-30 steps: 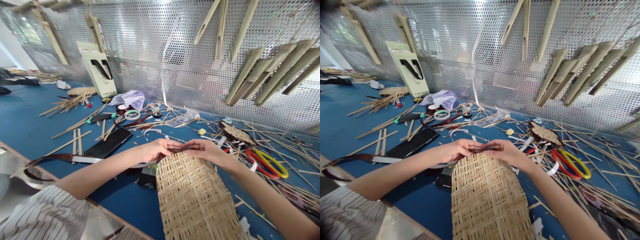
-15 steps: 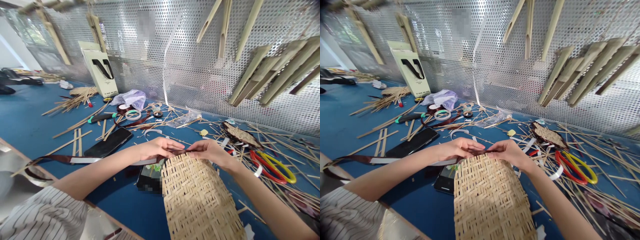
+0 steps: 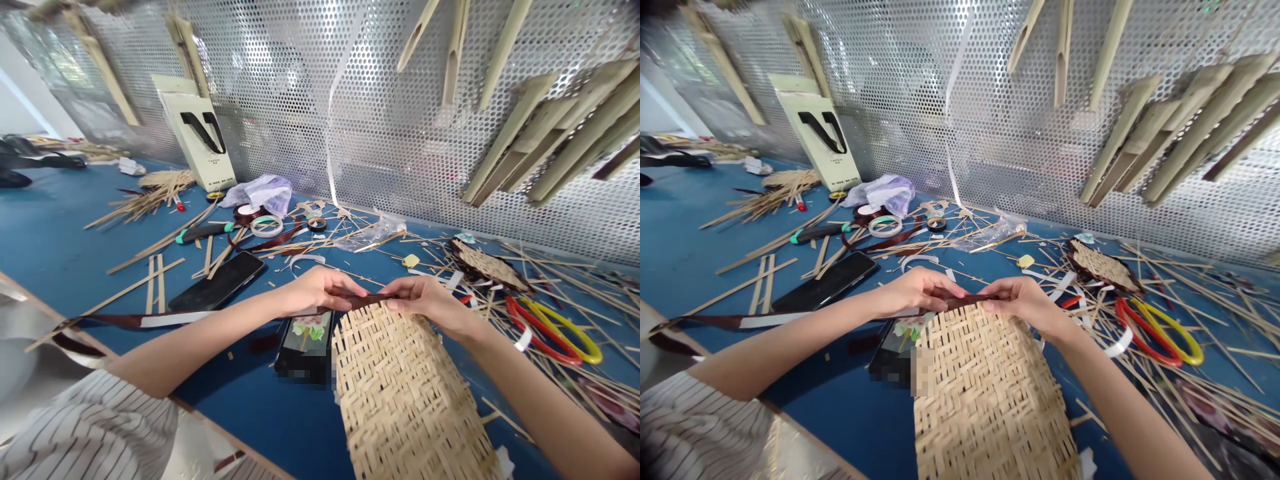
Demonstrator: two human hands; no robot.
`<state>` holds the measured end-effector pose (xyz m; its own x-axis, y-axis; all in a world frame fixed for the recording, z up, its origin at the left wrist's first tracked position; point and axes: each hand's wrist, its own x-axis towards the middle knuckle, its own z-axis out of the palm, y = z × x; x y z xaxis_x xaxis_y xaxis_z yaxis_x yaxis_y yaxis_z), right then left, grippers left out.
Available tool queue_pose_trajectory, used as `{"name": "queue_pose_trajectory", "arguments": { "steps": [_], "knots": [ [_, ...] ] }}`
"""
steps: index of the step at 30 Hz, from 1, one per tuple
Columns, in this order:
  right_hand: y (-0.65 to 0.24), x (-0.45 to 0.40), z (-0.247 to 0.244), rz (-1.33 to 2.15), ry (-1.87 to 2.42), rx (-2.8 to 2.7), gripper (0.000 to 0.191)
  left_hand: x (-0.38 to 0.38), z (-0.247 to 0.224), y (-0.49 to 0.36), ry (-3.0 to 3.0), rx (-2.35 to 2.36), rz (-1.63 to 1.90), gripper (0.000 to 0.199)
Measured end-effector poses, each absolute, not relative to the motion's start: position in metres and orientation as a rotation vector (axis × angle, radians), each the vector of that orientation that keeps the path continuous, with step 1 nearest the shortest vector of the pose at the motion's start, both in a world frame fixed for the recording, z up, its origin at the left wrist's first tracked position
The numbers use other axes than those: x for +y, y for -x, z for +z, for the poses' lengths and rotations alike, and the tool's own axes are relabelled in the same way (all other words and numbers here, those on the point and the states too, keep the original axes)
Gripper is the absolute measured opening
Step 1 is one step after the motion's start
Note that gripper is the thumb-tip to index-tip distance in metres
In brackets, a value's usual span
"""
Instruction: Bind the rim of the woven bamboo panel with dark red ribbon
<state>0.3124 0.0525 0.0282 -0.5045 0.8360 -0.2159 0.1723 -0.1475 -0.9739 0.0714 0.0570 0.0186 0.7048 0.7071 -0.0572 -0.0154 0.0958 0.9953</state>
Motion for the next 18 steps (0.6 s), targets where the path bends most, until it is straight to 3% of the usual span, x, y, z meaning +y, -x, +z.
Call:
{"name": "queue_pose_trajectory", "arguments": {
  "steps": [5,18],
  "knots": [
    [-0.3147,0.0527,0.0263,1.664,1.143,-1.639,0.027,0.0563,0.0171,-0.0738,-1.477,0.679,0.628,0.023],
    [-0.3184,0.0585,0.02,1.627,1.137,-1.622,0.029,0.0533,0.0163,-0.0774,-1.494,0.805,0.625,0.026]
  ]
}}
